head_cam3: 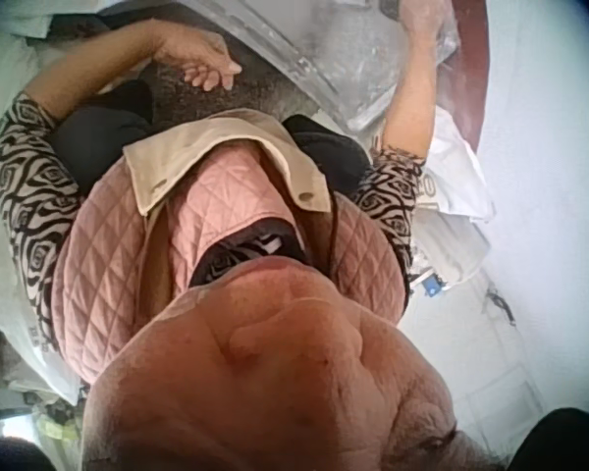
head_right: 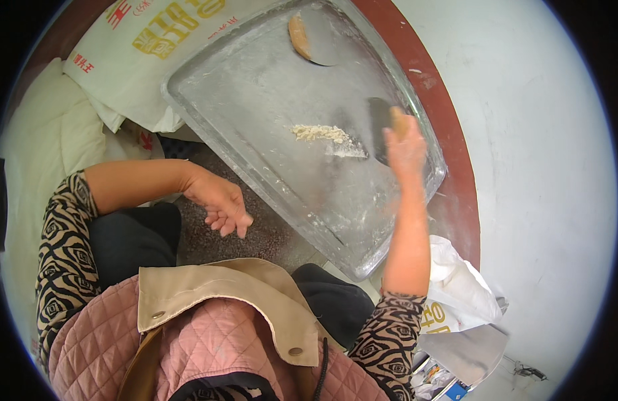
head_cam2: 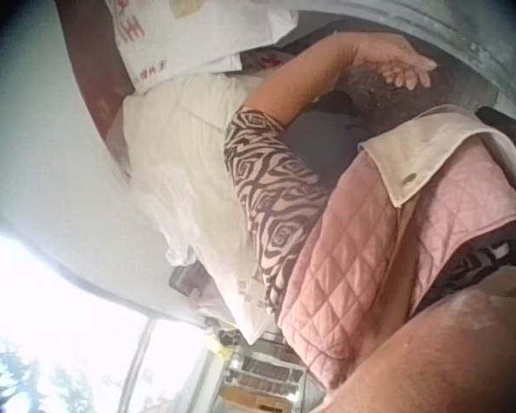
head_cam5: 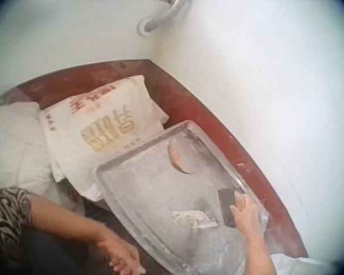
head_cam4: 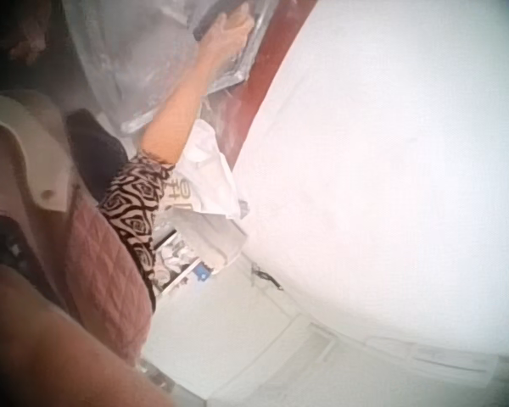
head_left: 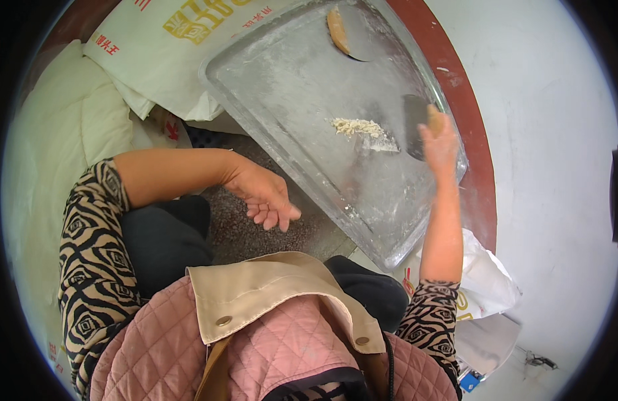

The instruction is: The person kneads a large mass of dough on a metal tray, then uses a bench scraper to remove and clean residual dough from the tray. They wipe the tray with a cloth and place the cleaned tray aside. The person then walks to a freezer, opens it, and places a white bag inside.

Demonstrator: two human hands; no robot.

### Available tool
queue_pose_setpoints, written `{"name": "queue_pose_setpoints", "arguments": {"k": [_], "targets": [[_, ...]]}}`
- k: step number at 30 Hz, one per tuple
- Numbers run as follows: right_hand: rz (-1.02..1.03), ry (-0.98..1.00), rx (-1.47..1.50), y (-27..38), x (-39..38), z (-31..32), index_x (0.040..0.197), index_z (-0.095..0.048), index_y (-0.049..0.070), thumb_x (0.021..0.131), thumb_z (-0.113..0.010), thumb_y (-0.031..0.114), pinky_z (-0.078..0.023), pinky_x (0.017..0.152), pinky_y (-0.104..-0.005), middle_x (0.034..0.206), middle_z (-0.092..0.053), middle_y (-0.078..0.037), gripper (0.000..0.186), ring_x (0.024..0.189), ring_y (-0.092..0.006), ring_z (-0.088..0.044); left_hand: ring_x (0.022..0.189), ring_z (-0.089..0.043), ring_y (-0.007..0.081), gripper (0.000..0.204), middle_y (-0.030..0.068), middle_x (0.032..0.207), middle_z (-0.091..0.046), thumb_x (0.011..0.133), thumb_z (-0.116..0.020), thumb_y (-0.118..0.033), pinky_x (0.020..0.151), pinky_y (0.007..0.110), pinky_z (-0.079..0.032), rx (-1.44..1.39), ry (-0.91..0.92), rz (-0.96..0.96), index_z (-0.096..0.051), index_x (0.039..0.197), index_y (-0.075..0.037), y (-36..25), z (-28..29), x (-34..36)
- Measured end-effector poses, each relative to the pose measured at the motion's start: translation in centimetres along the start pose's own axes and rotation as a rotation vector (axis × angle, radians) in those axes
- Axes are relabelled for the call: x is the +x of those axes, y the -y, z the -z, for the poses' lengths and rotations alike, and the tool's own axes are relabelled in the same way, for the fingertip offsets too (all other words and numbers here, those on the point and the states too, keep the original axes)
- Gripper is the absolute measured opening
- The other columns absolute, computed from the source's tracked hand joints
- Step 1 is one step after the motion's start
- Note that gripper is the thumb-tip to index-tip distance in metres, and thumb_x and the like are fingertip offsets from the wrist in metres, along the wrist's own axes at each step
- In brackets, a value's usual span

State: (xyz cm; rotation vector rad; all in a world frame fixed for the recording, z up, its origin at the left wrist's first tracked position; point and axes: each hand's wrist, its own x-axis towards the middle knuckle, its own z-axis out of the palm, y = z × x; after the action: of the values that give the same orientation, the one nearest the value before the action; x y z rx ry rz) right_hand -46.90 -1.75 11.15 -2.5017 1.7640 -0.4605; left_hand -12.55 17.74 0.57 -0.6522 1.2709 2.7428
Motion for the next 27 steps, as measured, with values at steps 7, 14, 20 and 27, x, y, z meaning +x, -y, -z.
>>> {"name": "queue_pose_setpoints", "arguments": {"k": [7, 14, 20, 27], "targets": [[-0.457, -0.119, 0.357, -11.6, 2.3, -1.5, 0.131, -0.064, -0.001, 0.08, -0.086, 0.023, -0.054, 0.089, -0.0389, 0.115, -0.071, -0.017, 0.061, 0.101, -0.0257, -0.069, 0.086, -0.066, 0.0149, 0.034, 0.008, 0.1, -0.069, 0.096, -0.067, -0.022, 0.076, 0.032, -0.055, 0.521, -1.015, -0.595, -0.068, 0.125, -0.004, -4.6, 2.8, 0.0], [-0.319, 0.083, 0.414, -1.4, 0.9, -6.1, 0.129, -0.064, -0.001, 0.079, -0.087, 0.03, -0.054, 0.088, -0.0364, 0.111, -0.072, -0.017, 0.063, 0.099, -0.0238, -0.068, 0.149, -0.031, 0.041, 0.086, 0.0262, 0.157, -0.034, 0.089, -0.069, -0.015, 0.122, 0.05, -0.028, 1.391, -1.173, -0.513, -0.02, 0.158, 0.004, -4.1, 3.9, 4.0], [-0.356, 0.11, 0.528, 2.1, -2.6, -5.4, 0.128, -0.062, -0.001, 0.083, -0.083, 0.027, -0.054, 0.089, -0.0408, 0.112, -0.072, -0.02, 0.057, 0.1, -0.0304, -0.07, 0.15, -0.027, 0.0419, 0.096, 0.0255, 0.158, -0.032, 0.087, -0.076, -0.024, 0.124, 0.052, -0.023, 1.372, -1.159, -0.424, -0.018, 0.158, 0.007, -4.7, 3.4, 3.6], [-0.423, 0.075, 0.366, -0.3, -5.0, -5.3, 0.128, -0.059, -0.004, 0.086, -0.079, 0.025, -0.054, 0.088, -0.0429, 0.112, -0.071, -0.025, 0.055, 0.103, -0.0365, -0.07, 0.116, -0.056, 0.04, 0.088, 0.0229, 0.129, -0.05, 0.075, -0.087, -0.028, 0.097, 0.046, -0.05, 1.238, -1.146, -0.21, -0.043, 0.143, 0.006, -7.8, 4.6, 1.7]]}}
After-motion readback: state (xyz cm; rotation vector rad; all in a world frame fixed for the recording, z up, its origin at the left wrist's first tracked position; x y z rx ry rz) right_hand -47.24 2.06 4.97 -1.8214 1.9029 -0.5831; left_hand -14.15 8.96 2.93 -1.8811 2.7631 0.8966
